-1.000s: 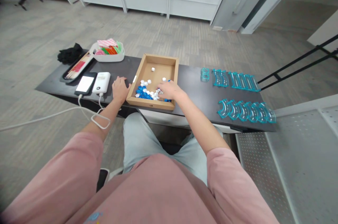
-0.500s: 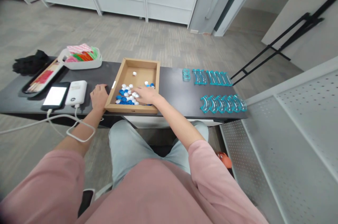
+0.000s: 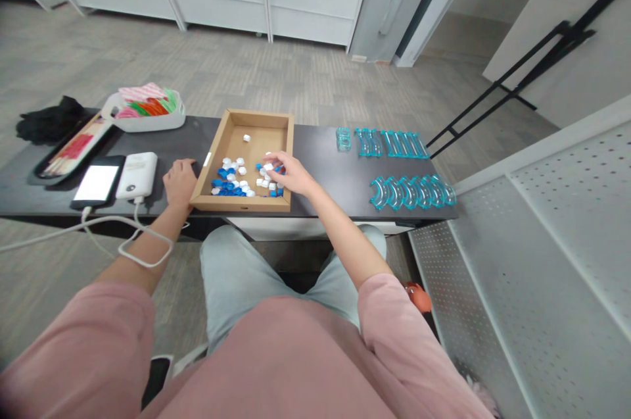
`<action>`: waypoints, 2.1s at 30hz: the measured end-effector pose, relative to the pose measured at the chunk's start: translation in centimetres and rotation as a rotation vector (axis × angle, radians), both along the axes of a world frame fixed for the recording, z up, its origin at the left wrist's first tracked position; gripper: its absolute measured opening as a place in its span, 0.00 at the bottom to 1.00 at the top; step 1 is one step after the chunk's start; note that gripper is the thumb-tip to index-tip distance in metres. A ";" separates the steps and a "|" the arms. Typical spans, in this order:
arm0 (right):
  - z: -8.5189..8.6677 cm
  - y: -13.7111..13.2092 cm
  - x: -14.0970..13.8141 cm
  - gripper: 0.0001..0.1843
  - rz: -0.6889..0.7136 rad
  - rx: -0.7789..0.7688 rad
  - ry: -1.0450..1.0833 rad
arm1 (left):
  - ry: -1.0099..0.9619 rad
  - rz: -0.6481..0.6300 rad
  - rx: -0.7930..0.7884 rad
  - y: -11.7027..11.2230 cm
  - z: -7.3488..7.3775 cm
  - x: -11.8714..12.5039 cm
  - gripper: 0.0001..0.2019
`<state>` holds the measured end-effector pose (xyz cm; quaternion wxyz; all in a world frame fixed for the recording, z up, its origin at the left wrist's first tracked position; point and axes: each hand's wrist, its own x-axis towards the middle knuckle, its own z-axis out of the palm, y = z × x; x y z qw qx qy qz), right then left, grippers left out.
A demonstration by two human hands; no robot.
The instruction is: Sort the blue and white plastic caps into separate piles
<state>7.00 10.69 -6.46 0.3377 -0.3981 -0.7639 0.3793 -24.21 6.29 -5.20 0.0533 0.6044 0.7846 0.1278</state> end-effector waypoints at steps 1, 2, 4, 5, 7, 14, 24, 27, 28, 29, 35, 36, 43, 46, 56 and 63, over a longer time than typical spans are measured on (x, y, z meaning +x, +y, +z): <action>-0.2 0.3 0.6 0.20 -0.037 0.001 0.019 | 0.003 -0.001 -0.001 0.0 0.0 0.0 0.26; -0.4 0.6 1.4 0.19 -0.086 -0.002 0.034 | 0.006 0.001 0.000 0.1 -0.1 0.0 0.26; -0.9 1.6 3.2 0.18 -0.204 -0.022 0.050 | 0.011 0.001 -0.002 0.2 -0.1 -0.1 0.25; -1.1 2.2 4.2 0.17 -0.270 -0.035 0.050 | 0.012 0.001 -0.004 0.2 -0.1 -0.1 0.25; -1.7 3.3 6.1 0.14 -0.388 -0.053 0.027 | 0.015 0.006 -0.006 0.3 -0.2 -0.1 0.25; -3.6 6.8 8.0 0.07 -0.479 -0.056 -0.160 | 0.022 0.033 -0.003 0.5 -0.4 0.0 0.25; -4.0 7.9 6.8 0.30 -0.463 0.075 -0.259 | 0.049 0.033 -0.020 0.6 -0.6 -0.1 0.28; -1.5 6.4 5.1 0.22 -0.412 0.221 -0.299 | 0.046 0.014 -0.020 0.6 -0.6 -0.2 0.28; -0.5 5.8 4.2 0.20 -0.343 0.255 -0.354 | 0.045 0.008 -0.019 0.6 -0.6 -0.3 0.28; 0.5 5.2 3.1 0.18 -0.258 0.283 -0.432 | 0.045 0.005 -0.017 0.6 -0.6 -0.3 0.28; 3.8 2.9 -2.5 0.12 0.076 0.290 -1.045 | 0.045 -0.008 -0.003 0.5 -0.6 -0.5 0.27; 3.9 2.8 -2.9 0.11 0.092 0.274 -1.089 | 0.045 -0.009 -0.001 0.5 -0.7 -0.5 0.26; 3.7 3.0 -1.6 0.15 0.054 0.261 -0.873 | 0.033 -0.018 0.026 0.5 -0.7 -0.5 0.27; 3.3 2.8 1.3 0.18 -0.029 0.225 -0.616 | 0.027 -0.018 0.037 0.5 -0.7 -0.5 0.27; -1.6 -2.2 10.6 0.08 -0.218 0.038 -0.343 | 0.002 -0.017 0.042 0.5 -0.8 -0.5 0.28; -2.4 -3.2 10.0 0.23 -0.214 0.013 -0.330 | -0.001 -0.004 0.022 0.4 -0.8 -0.4 0.28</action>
